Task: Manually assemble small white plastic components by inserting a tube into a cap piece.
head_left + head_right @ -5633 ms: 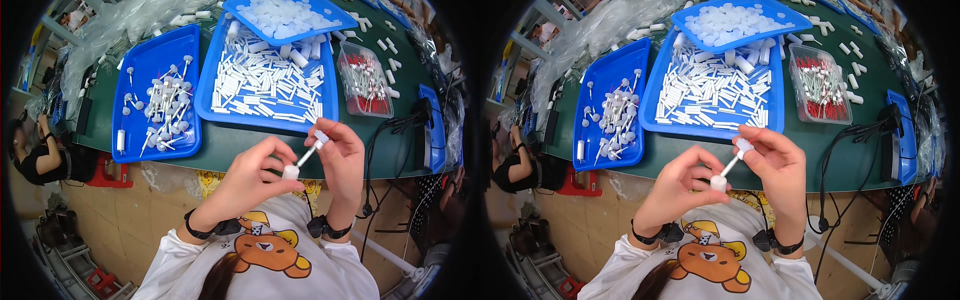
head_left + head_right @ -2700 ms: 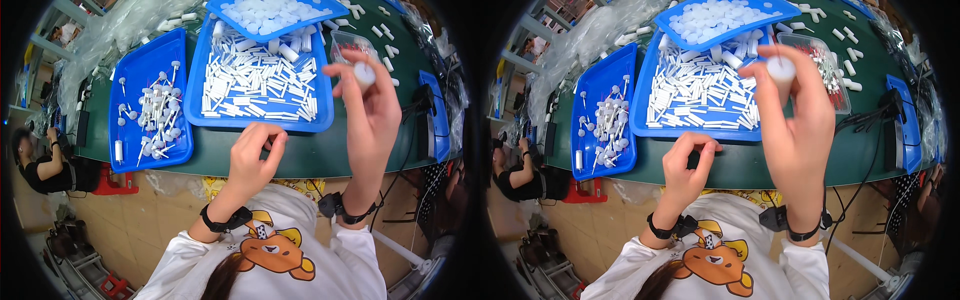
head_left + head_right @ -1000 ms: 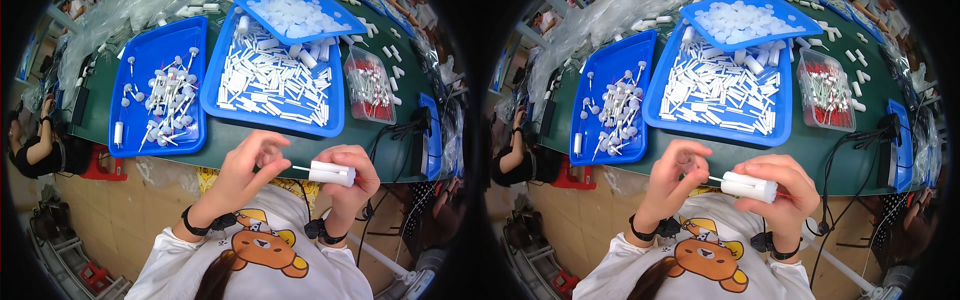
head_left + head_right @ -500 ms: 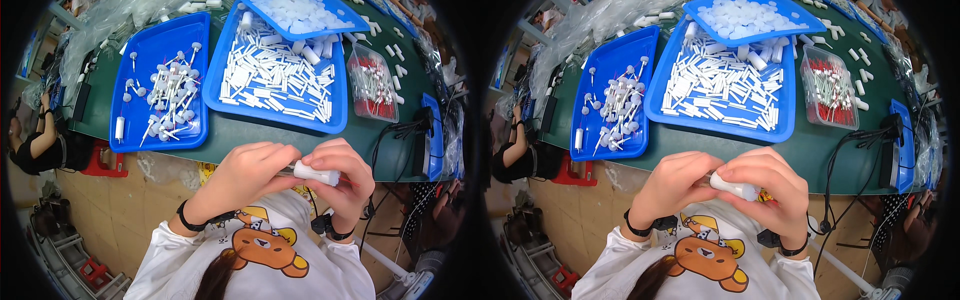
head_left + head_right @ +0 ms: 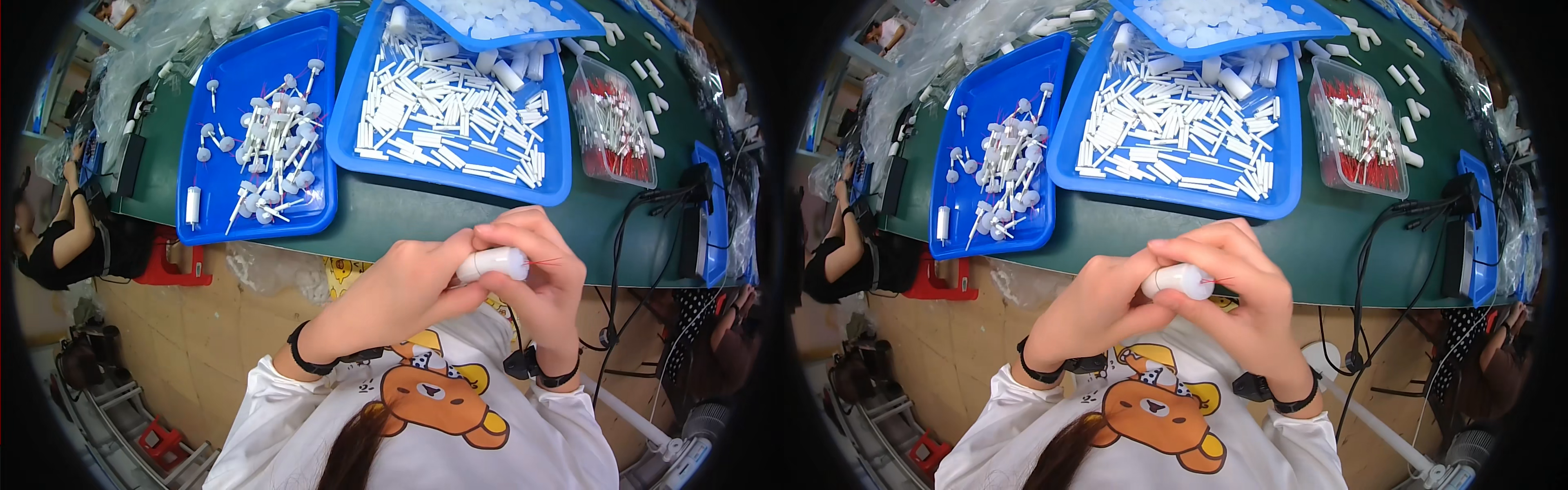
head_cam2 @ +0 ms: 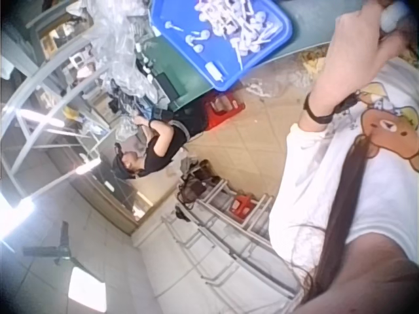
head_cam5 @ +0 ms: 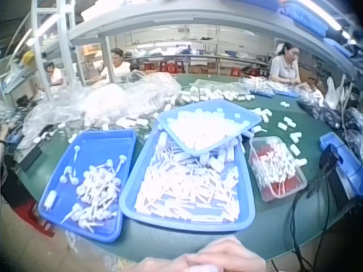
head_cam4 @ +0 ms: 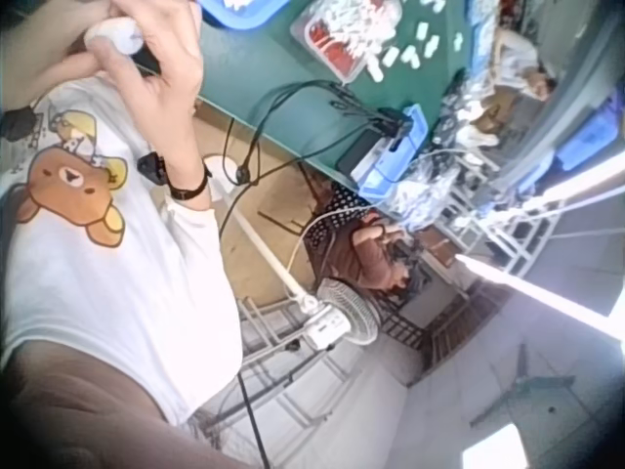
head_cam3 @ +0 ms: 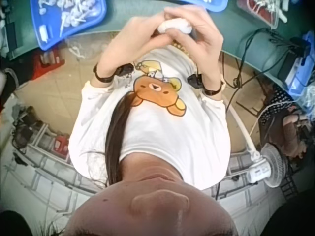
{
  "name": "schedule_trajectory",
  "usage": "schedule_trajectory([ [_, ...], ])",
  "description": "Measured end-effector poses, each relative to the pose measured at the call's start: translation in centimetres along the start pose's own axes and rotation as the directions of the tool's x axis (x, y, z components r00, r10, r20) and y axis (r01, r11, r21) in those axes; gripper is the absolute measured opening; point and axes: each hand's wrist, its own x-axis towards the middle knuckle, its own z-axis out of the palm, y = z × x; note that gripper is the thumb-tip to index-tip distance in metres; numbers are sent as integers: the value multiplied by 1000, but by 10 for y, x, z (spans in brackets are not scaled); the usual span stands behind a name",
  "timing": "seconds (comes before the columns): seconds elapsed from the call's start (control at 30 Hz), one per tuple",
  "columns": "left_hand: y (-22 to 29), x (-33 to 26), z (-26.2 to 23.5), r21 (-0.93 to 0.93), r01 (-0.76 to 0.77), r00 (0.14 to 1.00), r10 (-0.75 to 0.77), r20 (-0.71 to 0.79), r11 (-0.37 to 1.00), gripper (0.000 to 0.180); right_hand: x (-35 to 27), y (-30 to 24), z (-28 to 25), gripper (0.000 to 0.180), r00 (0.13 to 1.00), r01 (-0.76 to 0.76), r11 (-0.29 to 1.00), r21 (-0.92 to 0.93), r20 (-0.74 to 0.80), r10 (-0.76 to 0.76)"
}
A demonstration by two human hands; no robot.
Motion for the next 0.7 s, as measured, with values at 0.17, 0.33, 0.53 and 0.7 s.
schedule_trajectory([
  [0.17,-1,-3,9,-399,152,988,-125,93,904,34,0,-4,10,42,998,-37,999,15,-44,38],
  [0.33,-11,-4,18,-874,232,968,-15,249,427,49,-1,-11,5,40,966,-259,928,266,77,247],
  [0.53,10,3,27,-858,261,963,-177,202,443,63,-5,-12,10,37,967,-184,805,565,-43,251],
  [0.7,-4,4,22,-889,309,950,-77,301,338,61,-7,5,6,31,991,-12,878,479,-112,74],
])
